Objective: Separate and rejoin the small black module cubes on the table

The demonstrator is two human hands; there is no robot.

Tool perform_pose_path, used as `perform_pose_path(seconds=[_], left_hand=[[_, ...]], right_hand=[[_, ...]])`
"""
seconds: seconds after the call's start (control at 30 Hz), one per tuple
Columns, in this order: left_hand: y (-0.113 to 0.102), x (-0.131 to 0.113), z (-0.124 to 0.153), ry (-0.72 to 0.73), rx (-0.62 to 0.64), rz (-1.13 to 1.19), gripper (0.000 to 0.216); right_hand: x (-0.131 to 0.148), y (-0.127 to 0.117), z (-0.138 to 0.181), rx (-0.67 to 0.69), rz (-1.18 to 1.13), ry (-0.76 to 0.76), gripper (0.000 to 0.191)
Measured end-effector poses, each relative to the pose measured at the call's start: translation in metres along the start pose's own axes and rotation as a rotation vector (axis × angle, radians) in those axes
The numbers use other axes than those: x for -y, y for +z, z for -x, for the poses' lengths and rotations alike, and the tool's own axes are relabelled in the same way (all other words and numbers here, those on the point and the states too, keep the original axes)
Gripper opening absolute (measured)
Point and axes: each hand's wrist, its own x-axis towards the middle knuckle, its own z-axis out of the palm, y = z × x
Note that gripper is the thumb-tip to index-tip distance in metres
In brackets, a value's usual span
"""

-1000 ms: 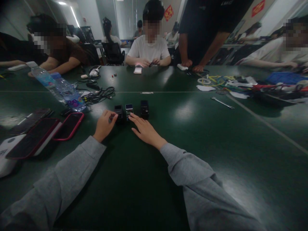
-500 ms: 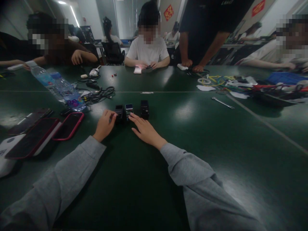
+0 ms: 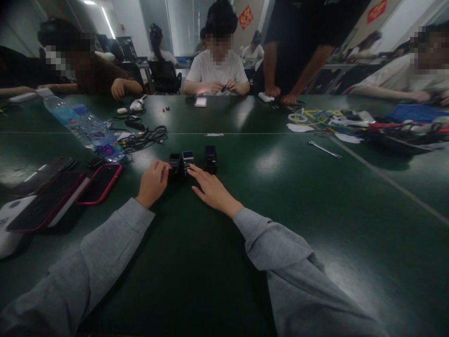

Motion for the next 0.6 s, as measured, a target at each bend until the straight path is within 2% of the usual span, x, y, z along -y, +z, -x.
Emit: perform_pose_path(seconds=[0.17, 0.33, 0.6], left_hand=[[-0.0022, -0.0035, 0.0012, 0.034, -0.013, -0.118, 0.026], [-0.0041, -0.0047, 0.0012, 0.039, -0.011, -0.101, 0.025], [-0.0052, -0.0074, 0.0011, 0.059, -0.015, -0.217, 0.026]], right_hand=[[0.0002, -0.0001, -0.0003, -0.004, -0.001, -0.005, 0.06], [0.0011, -0.0004, -0.0004, -0.002, -0.002, -0.008, 0.06], [-0.0016, 0.0021, -0.0008, -0.019, -0.005, -0.02, 0.06]])
